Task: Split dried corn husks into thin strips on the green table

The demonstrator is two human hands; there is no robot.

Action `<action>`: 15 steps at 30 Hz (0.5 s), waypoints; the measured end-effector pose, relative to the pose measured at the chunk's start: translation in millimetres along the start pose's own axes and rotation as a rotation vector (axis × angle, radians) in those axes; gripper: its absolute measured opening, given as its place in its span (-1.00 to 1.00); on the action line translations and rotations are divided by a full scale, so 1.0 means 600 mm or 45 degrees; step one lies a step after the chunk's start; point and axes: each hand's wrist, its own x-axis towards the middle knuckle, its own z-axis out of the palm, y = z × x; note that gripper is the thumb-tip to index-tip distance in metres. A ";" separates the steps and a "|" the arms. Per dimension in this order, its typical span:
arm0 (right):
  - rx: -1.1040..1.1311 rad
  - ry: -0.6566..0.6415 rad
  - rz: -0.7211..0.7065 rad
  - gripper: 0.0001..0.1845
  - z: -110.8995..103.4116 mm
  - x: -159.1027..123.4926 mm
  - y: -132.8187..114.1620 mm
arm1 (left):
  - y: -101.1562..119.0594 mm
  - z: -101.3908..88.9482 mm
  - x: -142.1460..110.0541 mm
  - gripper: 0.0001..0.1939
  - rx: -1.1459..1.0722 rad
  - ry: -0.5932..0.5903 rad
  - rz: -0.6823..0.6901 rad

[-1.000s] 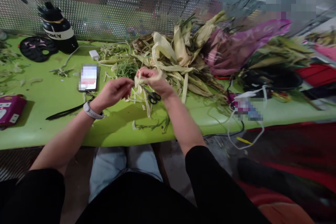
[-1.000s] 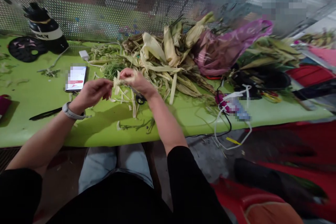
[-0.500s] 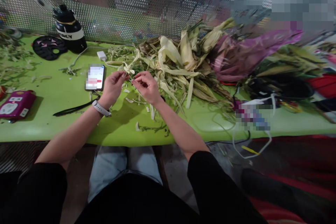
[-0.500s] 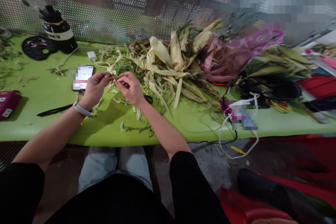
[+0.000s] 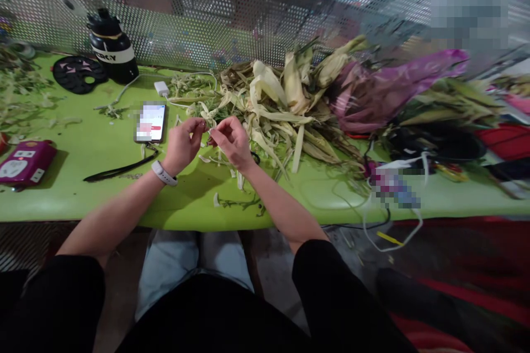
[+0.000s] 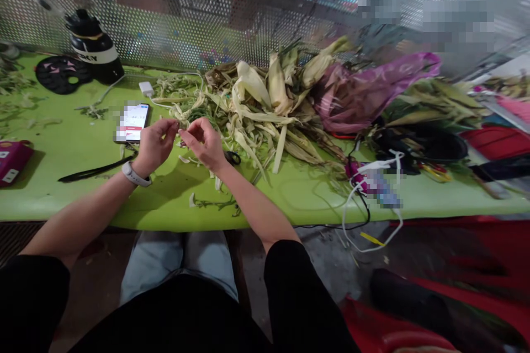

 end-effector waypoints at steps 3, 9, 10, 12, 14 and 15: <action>-0.156 0.098 0.063 -0.56 0.002 -0.001 0.000 | 0.001 -0.002 -0.001 -0.81 0.157 0.020 0.043; -0.362 -0.027 0.148 -0.56 -0.002 0.000 -0.001 | 0.002 -0.005 -0.003 -0.75 0.328 -0.055 0.025; -0.373 -0.050 0.149 -0.59 -0.003 0.000 -0.001 | 0.003 -0.005 -0.004 -0.75 0.328 -0.061 0.018; -0.376 -0.075 0.169 -0.62 -0.004 -0.001 -0.002 | 0.005 -0.005 -0.007 -0.74 0.309 -0.087 0.010; -0.372 -0.087 0.199 -0.63 -0.004 -0.002 -0.003 | 0.007 -0.004 -0.009 -0.72 0.289 -0.117 0.009; -0.372 -0.089 0.211 -0.62 -0.004 -0.002 -0.004 | 0.007 -0.004 -0.010 -0.70 0.292 -0.125 0.014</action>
